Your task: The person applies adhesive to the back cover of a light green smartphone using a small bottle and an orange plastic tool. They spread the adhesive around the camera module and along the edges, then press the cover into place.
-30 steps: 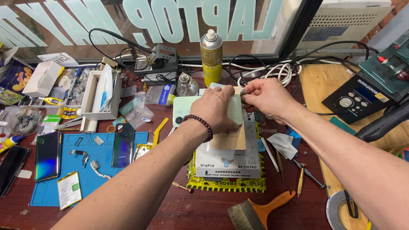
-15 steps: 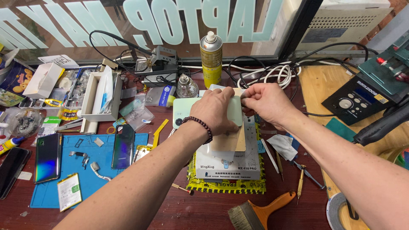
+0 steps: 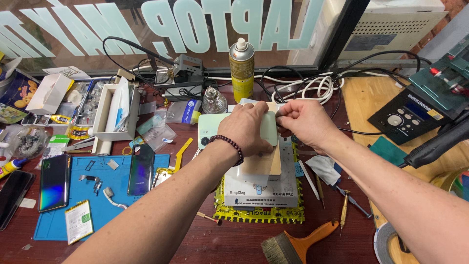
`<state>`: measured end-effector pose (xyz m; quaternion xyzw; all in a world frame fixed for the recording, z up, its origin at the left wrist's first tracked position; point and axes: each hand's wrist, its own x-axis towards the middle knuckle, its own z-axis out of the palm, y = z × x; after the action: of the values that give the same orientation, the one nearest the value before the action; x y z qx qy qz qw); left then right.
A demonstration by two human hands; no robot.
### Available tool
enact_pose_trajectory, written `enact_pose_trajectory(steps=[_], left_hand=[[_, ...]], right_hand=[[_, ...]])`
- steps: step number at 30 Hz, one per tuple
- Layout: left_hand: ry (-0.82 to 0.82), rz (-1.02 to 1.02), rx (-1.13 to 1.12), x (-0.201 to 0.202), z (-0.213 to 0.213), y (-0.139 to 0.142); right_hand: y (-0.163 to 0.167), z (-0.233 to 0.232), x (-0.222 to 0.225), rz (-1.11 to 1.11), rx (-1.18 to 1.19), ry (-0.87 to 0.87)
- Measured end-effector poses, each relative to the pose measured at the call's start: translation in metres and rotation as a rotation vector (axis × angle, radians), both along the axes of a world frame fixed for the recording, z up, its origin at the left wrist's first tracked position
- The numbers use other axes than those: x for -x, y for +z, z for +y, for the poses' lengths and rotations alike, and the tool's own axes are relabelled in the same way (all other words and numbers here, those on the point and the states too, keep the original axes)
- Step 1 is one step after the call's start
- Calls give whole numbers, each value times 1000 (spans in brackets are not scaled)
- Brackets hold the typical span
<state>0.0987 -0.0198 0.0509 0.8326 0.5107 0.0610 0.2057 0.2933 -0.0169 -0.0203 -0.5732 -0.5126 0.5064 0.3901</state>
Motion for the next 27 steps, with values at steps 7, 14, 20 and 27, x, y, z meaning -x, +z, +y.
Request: enact_pose_trajectory(steps=[7,14,20,27], left_hand=[[-2,-8,-8,0,-1,-1],[5,2,13,0,0,0],[1,4,1,0,0,-2],[-12,2,-11,0,1,-4]], right_hand=[[-4,-2,-1,2,-6,-9],[-1,-6,1,-13,1,-5],[3,-10,2,-40,16,-12],[5,-13,3,-34,17,-9]])
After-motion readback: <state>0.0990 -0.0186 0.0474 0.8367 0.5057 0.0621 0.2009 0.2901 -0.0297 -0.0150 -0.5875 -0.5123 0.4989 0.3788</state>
